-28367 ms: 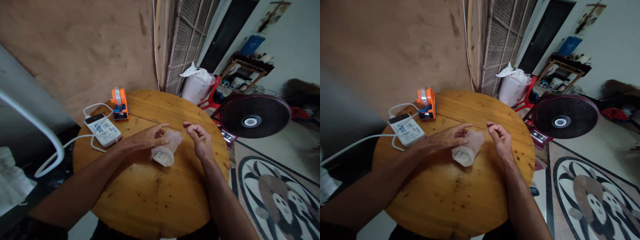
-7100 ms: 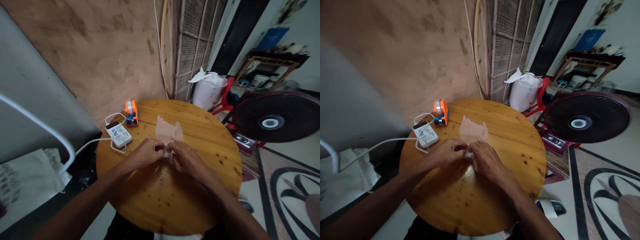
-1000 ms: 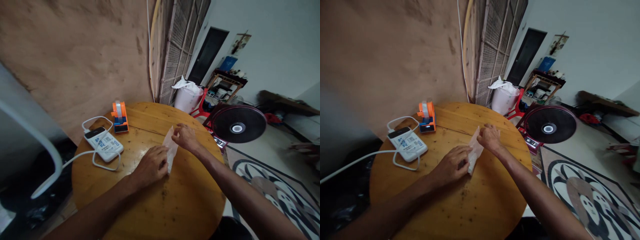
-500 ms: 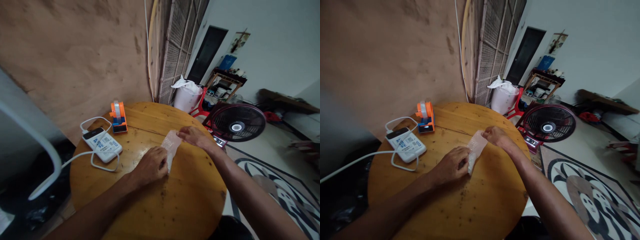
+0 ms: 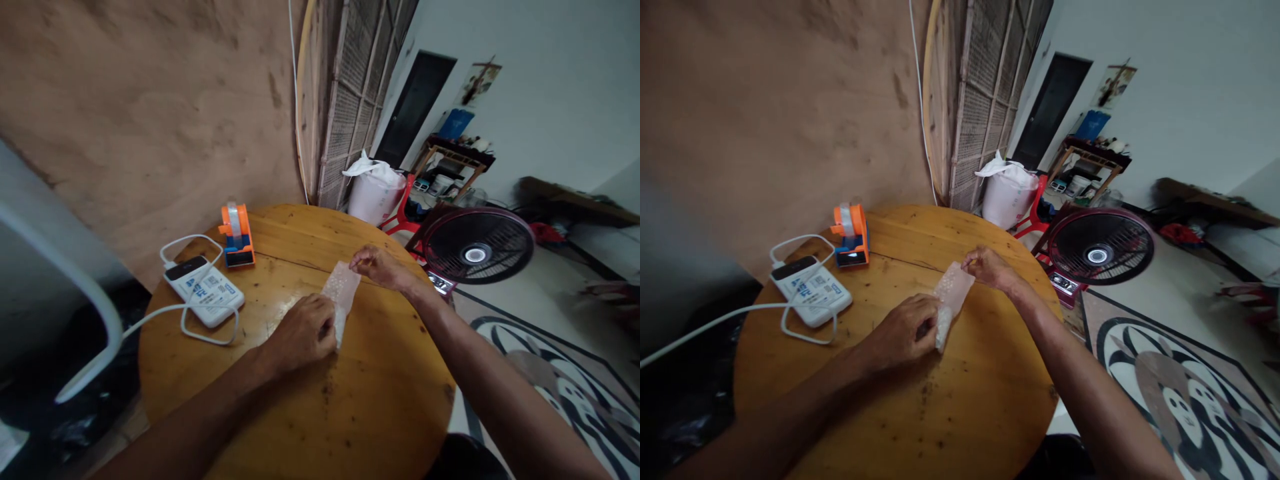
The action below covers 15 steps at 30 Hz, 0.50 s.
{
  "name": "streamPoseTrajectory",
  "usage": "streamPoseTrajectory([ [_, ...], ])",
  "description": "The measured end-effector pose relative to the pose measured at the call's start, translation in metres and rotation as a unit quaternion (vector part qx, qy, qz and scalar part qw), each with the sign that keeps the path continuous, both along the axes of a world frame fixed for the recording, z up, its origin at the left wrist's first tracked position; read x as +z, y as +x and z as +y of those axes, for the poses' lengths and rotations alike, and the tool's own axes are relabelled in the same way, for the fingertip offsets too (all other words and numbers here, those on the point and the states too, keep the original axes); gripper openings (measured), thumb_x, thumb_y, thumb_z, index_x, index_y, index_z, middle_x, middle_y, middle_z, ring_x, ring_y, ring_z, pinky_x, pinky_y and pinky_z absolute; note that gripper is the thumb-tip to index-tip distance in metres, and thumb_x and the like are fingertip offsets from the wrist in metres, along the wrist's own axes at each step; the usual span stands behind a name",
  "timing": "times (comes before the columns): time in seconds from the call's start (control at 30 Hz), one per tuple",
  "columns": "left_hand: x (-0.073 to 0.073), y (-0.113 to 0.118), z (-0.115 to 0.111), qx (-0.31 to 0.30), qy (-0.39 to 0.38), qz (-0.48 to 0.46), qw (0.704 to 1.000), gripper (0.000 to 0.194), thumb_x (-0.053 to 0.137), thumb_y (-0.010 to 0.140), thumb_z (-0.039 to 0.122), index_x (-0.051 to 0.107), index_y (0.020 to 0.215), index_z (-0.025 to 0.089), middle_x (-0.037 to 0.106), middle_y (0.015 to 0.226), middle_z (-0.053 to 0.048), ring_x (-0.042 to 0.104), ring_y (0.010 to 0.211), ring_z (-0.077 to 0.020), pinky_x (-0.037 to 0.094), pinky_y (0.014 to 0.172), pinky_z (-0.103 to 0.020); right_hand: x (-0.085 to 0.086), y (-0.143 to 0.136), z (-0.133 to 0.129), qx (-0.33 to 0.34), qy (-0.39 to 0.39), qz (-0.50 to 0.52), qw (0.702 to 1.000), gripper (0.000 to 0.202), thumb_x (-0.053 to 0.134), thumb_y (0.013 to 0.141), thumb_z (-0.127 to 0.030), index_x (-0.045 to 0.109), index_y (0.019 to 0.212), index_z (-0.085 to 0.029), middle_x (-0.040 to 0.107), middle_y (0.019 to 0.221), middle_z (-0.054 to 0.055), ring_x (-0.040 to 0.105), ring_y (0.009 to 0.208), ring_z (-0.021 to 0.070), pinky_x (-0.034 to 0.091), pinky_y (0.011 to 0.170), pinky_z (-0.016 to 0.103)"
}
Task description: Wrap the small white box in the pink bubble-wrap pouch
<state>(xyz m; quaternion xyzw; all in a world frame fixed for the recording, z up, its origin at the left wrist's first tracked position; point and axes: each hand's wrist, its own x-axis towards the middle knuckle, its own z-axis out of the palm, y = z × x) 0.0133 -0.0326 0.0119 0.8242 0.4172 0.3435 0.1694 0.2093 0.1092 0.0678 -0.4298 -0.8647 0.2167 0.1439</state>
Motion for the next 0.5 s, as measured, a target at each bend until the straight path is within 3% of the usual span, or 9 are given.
streamPoseTrajectory([
  [0.1, 0.0, 0.0, 0.001, 0.002, -0.004, 0.002, 1.0, 0.013, 0.049, 0.072, 0.009, 0.042, 0.07, 0.019, 0.054, 0.075, -0.002, 0.049, 0.076, -0.0168, 0.039, 0.071, -0.029, 0.0, -0.002, -0.002, -0.011, 0.058, 0.013, 0.998, 0.009, 0.062, 0.076, -0.015, 0.07, 0.076, -0.019, 0.065, 0.102, 0.006, 0.061, 0.093, 0.0182, 0.046, 0.084, 0.03],
  [0.2, 0.0, 0.0, 0.001, 0.001, -0.006, 0.004, 1.0, 0.013, 0.049, 0.071, 0.009, 0.041, 0.069, 0.02, 0.054, 0.075, -0.001, 0.049, 0.075, -0.0168, 0.039, 0.071, -0.029, -0.002, -0.002, -0.001, -0.023, 0.066, 0.019, 0.997, 0.007, 0.064, 0.077, -0.016, 0.069, 0.079, -0.02, 0.059, 0.122, 0.007, 0.058, 0.109, 0.0201, 0.043, 0.095, 0.033],
  [0.37, 0.0, 0.0, 0.001, 0.008, -0.006, 0.018, 1.0, 0.011, 0.048, 0.072, 0.009, 0.044, 0.07, 0.02, 0.057, 0.077, -0.003, 0.052, 0.079, -0.0186, 0.042, 0.073, -0.03, -0.01, -0.008, 0.01, -0.024, 0.04, -0.028, 0.999, 0.003, 0.066, 0.075, -0.018, 0.068, 0.076, -0.02, 0.06, 0.124, 0.007, 0.058, 0.111, 0.0213, 0.043, 0.096, 0.033],
  [0.5, -0.001, -0.002, -0.001, 0.02, 0.041, 0.027, 0.999, 0.007, 0.052, 0.073, 0.011, 0.05, 0.074, 0.018, 0.058, 0.118, -0.011, 0.051, 0.108, -0.0255, 0.041, 0.093, -0.039, -0.015, -0.02, 0.014, -0.021, 0.032, -0.087, 0.995, 0.006, 0.065, 0.073, -0.013, 0.069, 0.074, -0.018, 0.063, 0.118, 0.008, 0.059, 0.107, 0.0223, 0.043, 0.093, 0.031],
])
